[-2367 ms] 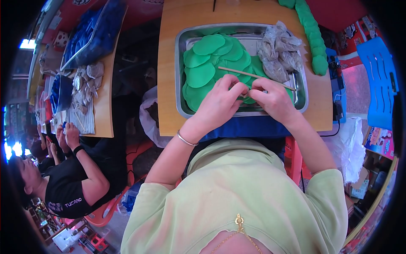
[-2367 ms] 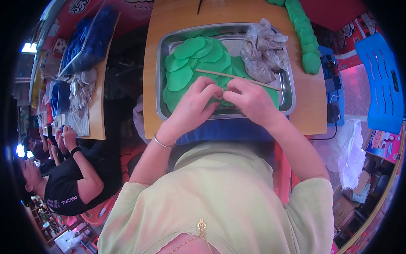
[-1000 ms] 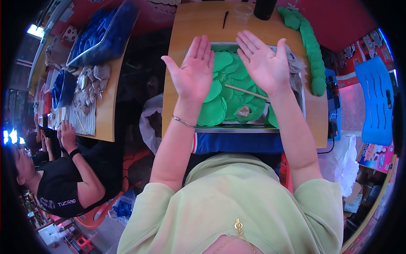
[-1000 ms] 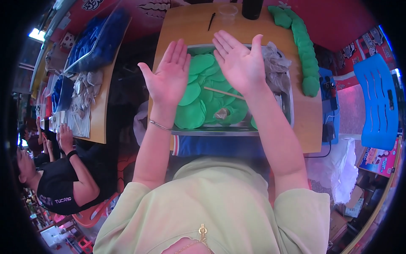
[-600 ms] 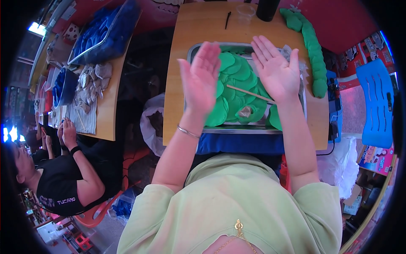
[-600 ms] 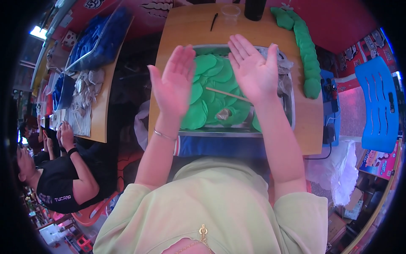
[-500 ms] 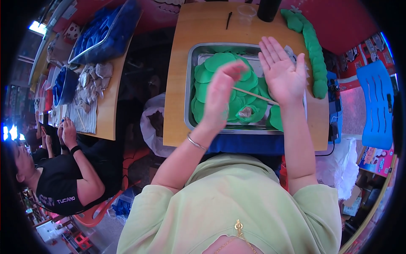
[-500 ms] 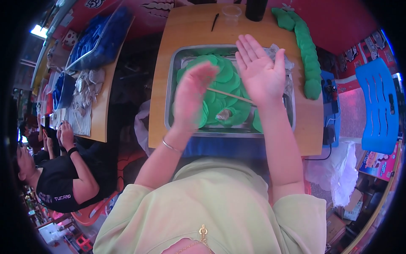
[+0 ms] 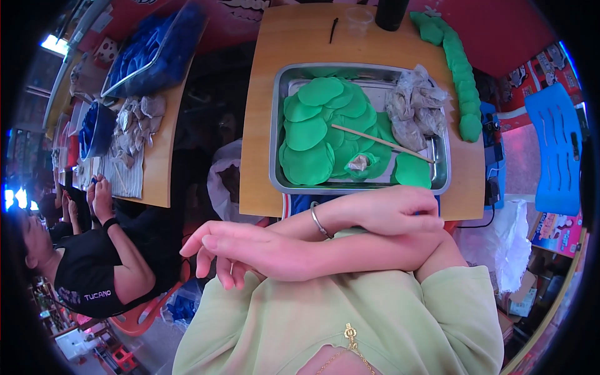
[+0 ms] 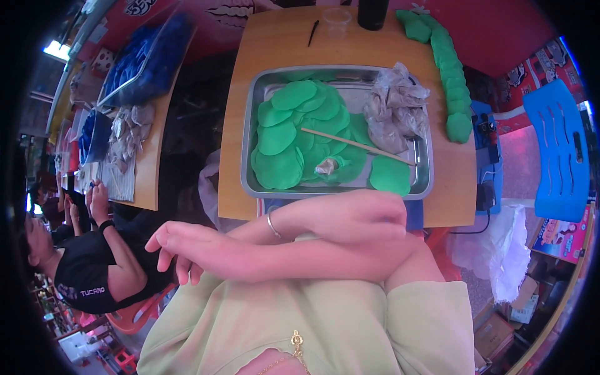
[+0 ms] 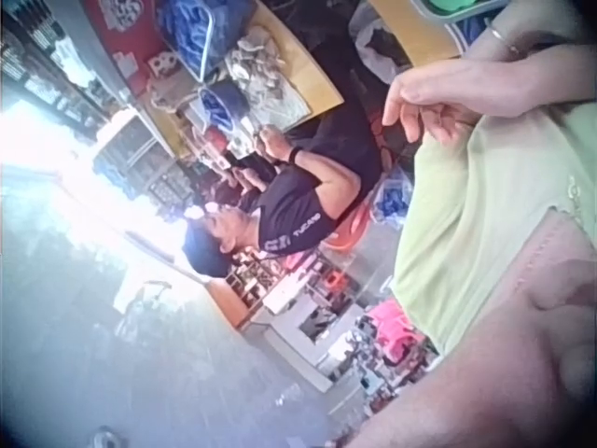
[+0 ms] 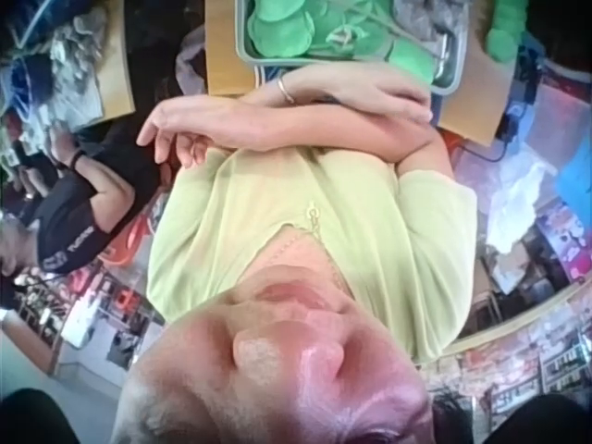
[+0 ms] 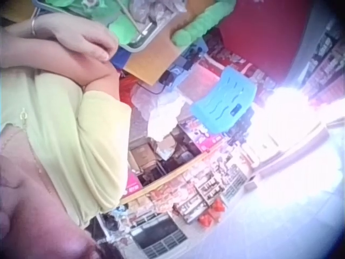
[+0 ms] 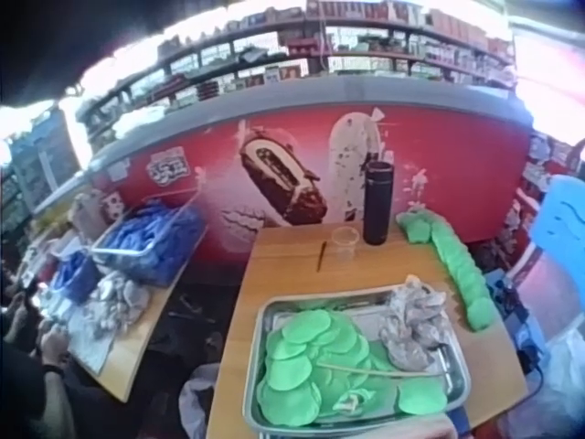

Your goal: Assembling green leather circles with fibrous stuffing to create small round craft items.

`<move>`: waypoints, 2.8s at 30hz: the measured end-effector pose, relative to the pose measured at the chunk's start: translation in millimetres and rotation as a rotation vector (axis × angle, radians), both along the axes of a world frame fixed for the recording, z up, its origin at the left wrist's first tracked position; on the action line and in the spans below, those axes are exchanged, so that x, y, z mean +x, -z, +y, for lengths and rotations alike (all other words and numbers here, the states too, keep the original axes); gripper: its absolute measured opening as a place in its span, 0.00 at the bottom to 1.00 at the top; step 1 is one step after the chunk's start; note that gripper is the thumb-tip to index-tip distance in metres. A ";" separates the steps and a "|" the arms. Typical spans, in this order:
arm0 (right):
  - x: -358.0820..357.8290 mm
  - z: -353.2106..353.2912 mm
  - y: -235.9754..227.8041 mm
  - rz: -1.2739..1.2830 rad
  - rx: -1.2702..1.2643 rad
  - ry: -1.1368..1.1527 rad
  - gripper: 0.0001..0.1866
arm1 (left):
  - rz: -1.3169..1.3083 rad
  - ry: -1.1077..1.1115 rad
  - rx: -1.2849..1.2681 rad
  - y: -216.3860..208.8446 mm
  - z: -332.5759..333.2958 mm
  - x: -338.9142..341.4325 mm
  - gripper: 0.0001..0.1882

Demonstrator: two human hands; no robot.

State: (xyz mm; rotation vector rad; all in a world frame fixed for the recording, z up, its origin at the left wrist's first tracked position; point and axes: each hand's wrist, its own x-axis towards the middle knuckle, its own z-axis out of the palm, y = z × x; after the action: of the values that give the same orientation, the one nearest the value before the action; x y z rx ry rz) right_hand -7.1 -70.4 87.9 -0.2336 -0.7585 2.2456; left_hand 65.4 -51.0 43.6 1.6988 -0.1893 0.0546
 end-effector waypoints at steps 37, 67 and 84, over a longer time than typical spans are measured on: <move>44.7 -15.0 -35.4 -0.085 0.006 0.126 0.18 | -0.110 -0.184 0.200 -32.0 -13.6 -28.0 0.15; 14.7 -19.1 0.4 -0.080 0.029 0.147 0.17 | -0.017 -0.311 0.072 -17.7 -14.8 -23.1 0.13; 204.7 -35.5 45.8 -1.541 0.531 0.791 0.09 | -0.022 -0.984 0.534 28.8 32.5 -78.3 0.22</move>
State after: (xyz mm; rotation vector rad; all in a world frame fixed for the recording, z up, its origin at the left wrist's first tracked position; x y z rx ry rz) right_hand 197.5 -105.9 42.2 -1.7035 -1.5558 0.7331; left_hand -13.0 -18.5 14.9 2.1721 0.6879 0.8099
